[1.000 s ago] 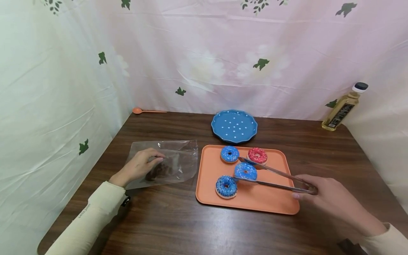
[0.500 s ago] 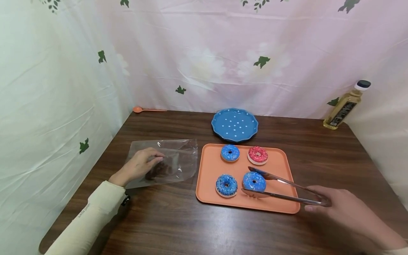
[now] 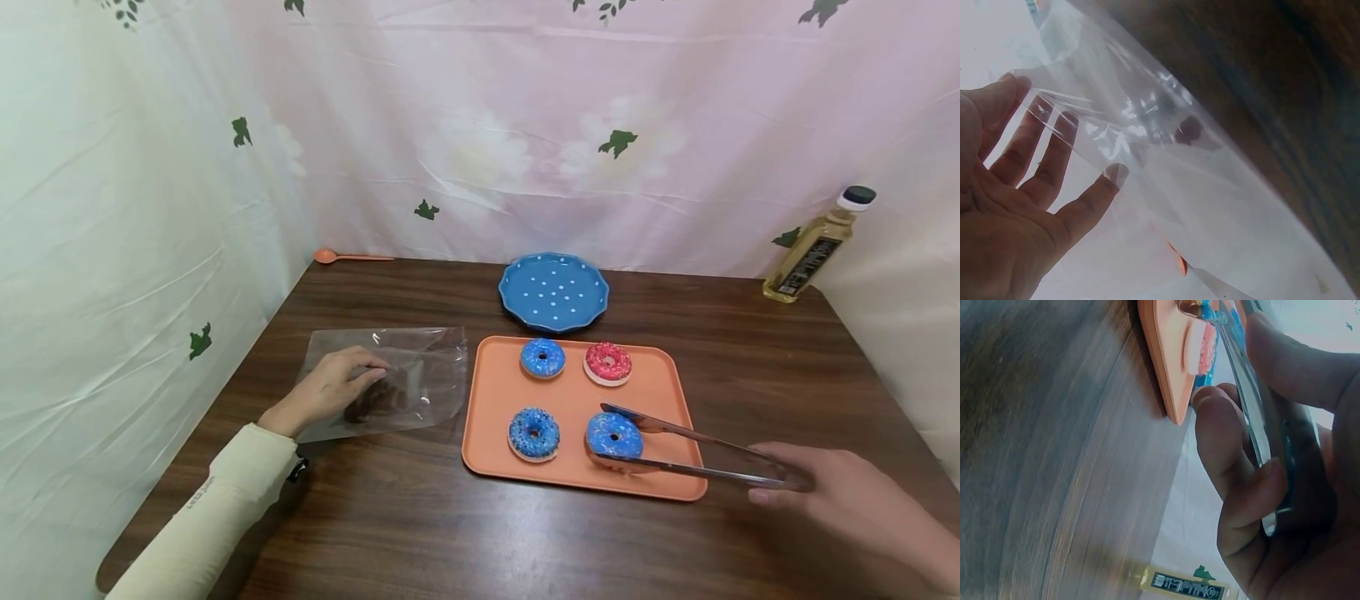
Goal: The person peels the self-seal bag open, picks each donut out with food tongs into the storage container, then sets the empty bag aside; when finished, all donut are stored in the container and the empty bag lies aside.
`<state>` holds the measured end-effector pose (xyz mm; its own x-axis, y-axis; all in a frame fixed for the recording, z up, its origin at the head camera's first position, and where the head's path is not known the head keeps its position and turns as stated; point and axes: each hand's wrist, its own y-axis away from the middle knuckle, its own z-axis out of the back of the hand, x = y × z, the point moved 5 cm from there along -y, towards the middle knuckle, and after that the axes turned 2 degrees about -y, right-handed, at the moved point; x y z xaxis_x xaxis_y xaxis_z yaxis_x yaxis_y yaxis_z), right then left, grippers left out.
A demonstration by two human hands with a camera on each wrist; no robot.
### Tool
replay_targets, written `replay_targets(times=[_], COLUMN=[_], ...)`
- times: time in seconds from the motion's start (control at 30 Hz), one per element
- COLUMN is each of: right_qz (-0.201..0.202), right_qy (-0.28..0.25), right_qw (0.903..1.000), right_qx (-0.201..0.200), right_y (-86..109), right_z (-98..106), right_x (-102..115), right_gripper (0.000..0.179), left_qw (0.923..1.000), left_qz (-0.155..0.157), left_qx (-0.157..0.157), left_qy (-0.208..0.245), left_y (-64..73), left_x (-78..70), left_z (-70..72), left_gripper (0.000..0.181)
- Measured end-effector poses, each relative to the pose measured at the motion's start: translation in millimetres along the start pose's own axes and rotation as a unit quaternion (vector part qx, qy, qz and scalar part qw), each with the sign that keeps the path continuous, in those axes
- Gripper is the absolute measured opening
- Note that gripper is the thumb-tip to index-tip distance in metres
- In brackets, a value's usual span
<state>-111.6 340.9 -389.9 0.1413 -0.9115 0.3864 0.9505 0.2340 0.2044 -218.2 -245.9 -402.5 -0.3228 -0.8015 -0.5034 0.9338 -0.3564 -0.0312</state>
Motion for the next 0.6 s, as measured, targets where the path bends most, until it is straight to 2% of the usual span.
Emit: replay_targets(times=[0.13,0.37,0.53,0.6], right_qz=[-0.005,0.013,0.009,-0.018], right_qy=[0.008,-0.016,-0.034,-0.029], right_qw=[1.0000,0.9982,0.9917,0.9926], right_qx=[-0.002,-0.056,-0.123,-0.116], right_y=[0.9,10.3,17.0,16.5], right_z=[3,17,27,29], right_x=[-4,-14,-18,-17], right_gripper=[0.053,0.049,0.048,0.051], left_qw=[1.0000,0.9995,0.9964,0.9942], left_qz=[-0.002,-0.014,-0.007,0.000], left_qx=[0.003,-0.008,0.006,0.016], left_qy=[-0.004,-0.028,-0.084,-0.106], left_y=[-0.8,-2.2,-4.9,-6.9], left_x=[-0.9,-2.9,-4.9,-6.0], left_z=[0.4,-0.9,-10.4,-14.5], left_gripper=[0.025,0.023,0.023,0.023])
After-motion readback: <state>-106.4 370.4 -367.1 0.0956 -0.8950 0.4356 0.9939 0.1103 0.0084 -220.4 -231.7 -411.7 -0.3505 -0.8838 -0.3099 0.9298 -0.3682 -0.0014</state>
